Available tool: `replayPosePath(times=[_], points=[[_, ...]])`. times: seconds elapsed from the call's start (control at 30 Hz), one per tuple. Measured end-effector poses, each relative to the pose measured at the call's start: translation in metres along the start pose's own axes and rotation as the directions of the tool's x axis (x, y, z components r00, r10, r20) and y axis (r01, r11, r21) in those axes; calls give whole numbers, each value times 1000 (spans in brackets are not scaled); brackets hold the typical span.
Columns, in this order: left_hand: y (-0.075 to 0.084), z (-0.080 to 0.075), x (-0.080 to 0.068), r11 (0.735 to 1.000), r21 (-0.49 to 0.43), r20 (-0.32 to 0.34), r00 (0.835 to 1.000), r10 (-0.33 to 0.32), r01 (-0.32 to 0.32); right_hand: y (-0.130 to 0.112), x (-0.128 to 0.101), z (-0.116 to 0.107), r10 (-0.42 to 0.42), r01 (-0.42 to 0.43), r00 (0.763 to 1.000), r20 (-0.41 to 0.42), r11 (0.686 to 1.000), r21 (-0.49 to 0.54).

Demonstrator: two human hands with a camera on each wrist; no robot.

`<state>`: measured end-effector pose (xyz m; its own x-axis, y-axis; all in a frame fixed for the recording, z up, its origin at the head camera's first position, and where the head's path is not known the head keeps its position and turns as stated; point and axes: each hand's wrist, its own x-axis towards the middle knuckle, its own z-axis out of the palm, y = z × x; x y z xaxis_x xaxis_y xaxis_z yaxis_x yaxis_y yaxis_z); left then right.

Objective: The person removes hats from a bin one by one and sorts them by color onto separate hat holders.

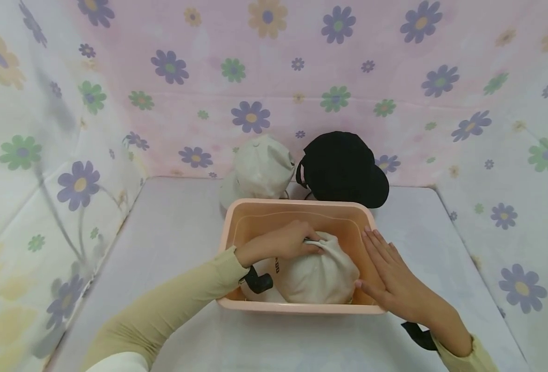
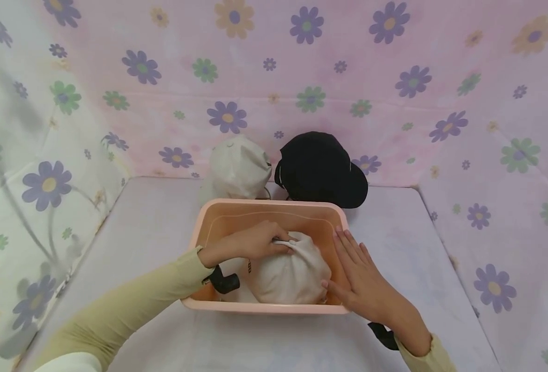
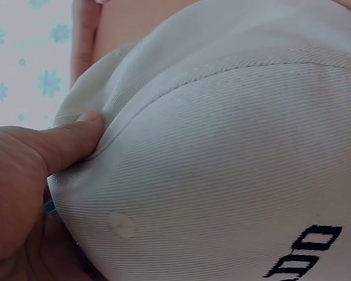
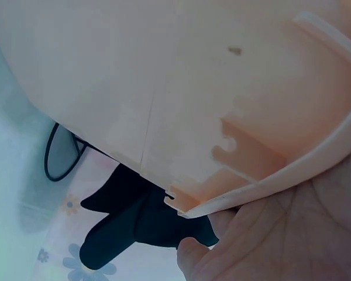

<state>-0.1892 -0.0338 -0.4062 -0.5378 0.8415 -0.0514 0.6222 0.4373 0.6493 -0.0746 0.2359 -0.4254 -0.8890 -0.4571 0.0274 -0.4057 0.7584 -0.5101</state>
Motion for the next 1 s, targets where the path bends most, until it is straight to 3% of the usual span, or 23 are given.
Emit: replayPosePath(times=[0.7,1.0], points=[[12,-35,-14,994,-98,-30,999,42,-45,1,2,1,46,-46,999,6,999,-2],[18,-46,-21,985,-172,-74,997,-1,-12,2,2,2,37,-37,999,0,999,13]])
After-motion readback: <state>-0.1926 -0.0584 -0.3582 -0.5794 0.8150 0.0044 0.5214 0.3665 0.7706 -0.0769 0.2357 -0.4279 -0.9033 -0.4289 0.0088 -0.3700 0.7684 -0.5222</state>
